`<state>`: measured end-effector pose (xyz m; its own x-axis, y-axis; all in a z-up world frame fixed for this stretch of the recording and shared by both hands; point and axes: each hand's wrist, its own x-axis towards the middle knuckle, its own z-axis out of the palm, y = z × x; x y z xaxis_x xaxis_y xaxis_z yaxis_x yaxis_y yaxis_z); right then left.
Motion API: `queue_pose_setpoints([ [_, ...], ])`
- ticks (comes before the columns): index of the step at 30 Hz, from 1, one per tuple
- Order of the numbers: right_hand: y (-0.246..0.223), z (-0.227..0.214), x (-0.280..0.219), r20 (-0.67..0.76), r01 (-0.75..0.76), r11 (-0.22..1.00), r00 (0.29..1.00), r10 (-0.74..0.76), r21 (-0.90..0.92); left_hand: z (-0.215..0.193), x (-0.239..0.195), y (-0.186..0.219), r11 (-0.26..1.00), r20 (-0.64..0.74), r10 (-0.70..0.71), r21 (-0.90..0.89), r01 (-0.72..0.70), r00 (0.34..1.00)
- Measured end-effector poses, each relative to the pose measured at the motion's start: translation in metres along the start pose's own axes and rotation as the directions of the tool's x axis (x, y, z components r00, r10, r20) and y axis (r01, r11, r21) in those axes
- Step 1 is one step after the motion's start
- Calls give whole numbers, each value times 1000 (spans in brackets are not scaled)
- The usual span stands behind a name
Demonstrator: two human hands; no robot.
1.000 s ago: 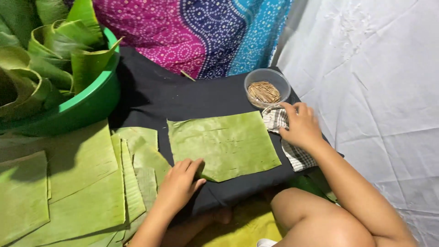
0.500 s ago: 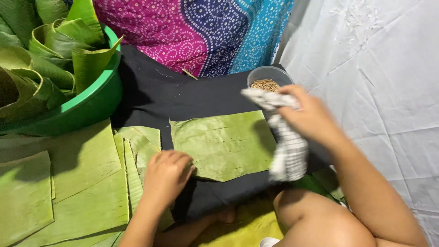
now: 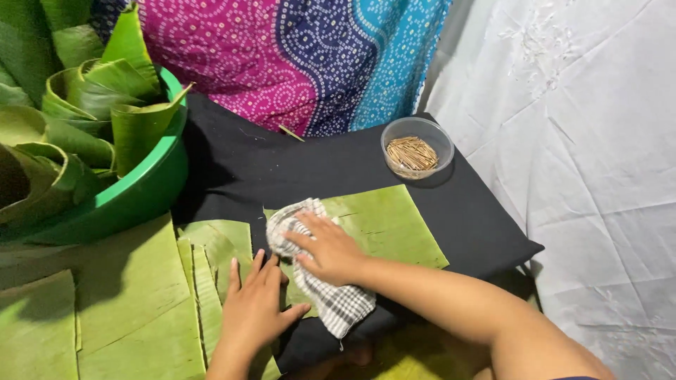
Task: Wiping banana leaves with a cloth and rolling them into cones secured with toothpicks.
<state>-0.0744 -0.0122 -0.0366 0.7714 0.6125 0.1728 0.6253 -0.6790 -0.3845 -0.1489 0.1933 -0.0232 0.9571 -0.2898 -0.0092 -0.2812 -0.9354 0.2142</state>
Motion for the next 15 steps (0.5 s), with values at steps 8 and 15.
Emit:
queue_pose_setpoints([
  [8,83,-50,-83,-97,-342,937,937,335,-65,-8,0,5,999,48,-34,-10,34,998],
  [15,113,-68,-110,-230,-435,881,891,391,-185,-22,-3,12,996,120,-84,16,83,989],
])
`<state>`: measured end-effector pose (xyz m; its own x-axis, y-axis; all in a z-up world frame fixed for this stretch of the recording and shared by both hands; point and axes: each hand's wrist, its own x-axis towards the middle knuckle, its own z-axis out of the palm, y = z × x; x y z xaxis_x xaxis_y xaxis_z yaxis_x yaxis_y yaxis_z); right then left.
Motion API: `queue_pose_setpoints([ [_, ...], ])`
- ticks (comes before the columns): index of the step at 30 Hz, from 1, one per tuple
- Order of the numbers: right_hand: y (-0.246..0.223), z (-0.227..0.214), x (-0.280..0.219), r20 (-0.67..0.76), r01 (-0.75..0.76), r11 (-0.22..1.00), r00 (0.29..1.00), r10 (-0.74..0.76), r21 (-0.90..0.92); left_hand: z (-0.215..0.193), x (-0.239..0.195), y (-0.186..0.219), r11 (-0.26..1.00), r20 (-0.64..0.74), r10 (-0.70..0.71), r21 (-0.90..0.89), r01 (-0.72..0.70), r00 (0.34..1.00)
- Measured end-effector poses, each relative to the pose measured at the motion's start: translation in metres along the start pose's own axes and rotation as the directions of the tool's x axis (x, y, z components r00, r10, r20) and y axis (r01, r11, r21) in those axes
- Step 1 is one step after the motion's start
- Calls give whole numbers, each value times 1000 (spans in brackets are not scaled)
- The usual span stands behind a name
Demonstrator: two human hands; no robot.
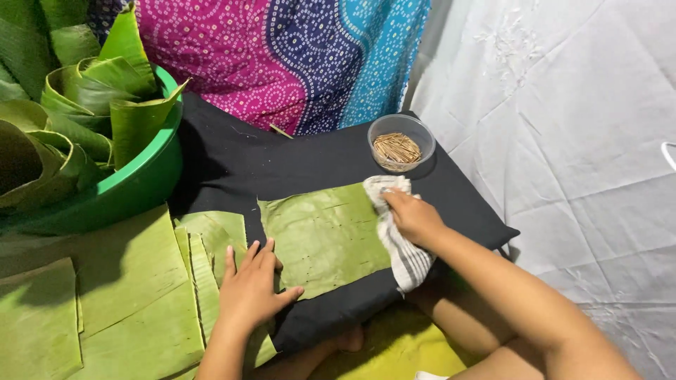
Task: Wiping banana leaves with a cloth and rolling them into cones secured with toothpicks.
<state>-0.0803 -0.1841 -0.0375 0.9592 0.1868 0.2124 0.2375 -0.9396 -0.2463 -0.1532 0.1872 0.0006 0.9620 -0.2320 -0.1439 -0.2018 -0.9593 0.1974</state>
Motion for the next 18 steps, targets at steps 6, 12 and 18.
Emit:
queue_pose_setpoints([
  [6,-161,34,-20,-248,462,795,886,-392,392,36,13,-21,996,-121,81,57,-75,989],
  [12,-170,28,-26,120,266,958,953,-278,105,33,12,-18,998,-97,46,49,-42,994],
  [18,-45,-4,-27,18,250,951,968,-251,-180,-39,-16,14,990,112,23,-141,-7,993],
])
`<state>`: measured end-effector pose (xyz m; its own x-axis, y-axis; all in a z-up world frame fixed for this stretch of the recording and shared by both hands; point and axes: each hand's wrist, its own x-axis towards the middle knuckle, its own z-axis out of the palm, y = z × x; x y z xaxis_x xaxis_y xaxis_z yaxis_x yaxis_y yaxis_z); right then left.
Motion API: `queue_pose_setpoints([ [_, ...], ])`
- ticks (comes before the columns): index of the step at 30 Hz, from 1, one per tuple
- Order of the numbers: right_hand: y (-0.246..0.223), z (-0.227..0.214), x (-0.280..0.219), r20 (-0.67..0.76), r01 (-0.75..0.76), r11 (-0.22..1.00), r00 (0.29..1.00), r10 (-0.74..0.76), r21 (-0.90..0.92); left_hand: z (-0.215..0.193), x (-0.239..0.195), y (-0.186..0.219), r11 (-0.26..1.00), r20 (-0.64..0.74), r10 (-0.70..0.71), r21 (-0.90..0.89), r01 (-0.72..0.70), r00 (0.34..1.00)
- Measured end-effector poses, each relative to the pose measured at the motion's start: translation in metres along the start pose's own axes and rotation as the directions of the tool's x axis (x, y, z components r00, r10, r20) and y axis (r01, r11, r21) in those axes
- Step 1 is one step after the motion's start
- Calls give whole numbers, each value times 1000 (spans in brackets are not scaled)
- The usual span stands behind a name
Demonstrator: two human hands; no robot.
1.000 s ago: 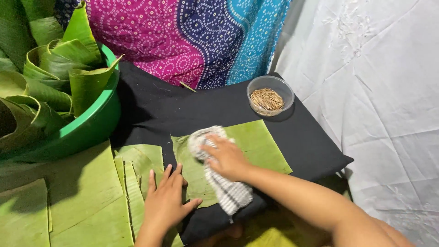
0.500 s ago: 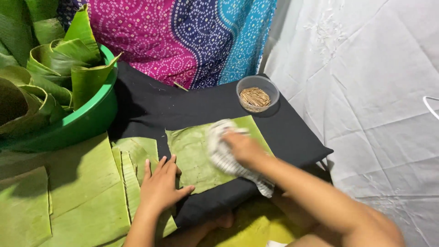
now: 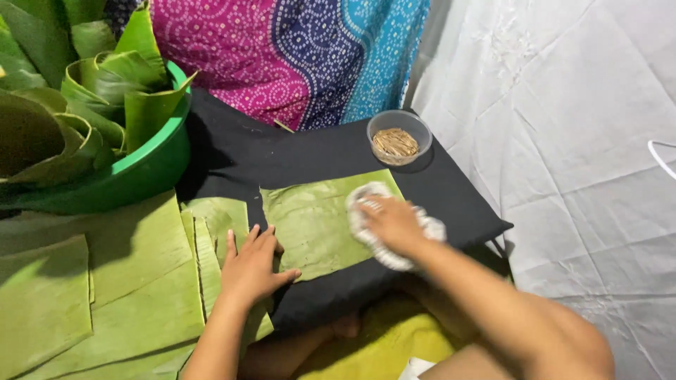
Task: Wiping banana leaves with a cloth and rolling them into cones secured with toothpicks.
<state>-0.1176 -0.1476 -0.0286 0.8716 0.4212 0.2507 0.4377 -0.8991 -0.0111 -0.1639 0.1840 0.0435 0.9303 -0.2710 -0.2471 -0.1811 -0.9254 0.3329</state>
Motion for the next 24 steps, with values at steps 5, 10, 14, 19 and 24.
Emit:
queue_pose_setpoints([
  [5,131,-31,-30,68,-117,993,991,116,12,24,-5,9,975,-47,199,107,-193,979],
  [10,155,-50,-21,-23,-180,959,982,190,220,55,-4,14,923,-258,371,3,-384,892],
  [14,126,-43,-8,155,-86,996,984,82,19,42,-6,27,961,-353,145,-174,-217,924],
  [19,50,-80,7,532,36,911,802,-271,411,22,-3,37,885,-568,64,-348,-310,820],
  [24,52,-136,33,364,-302,737,928,82,604,-3,2,36,710,-704,-156,-568,-416,693],
])
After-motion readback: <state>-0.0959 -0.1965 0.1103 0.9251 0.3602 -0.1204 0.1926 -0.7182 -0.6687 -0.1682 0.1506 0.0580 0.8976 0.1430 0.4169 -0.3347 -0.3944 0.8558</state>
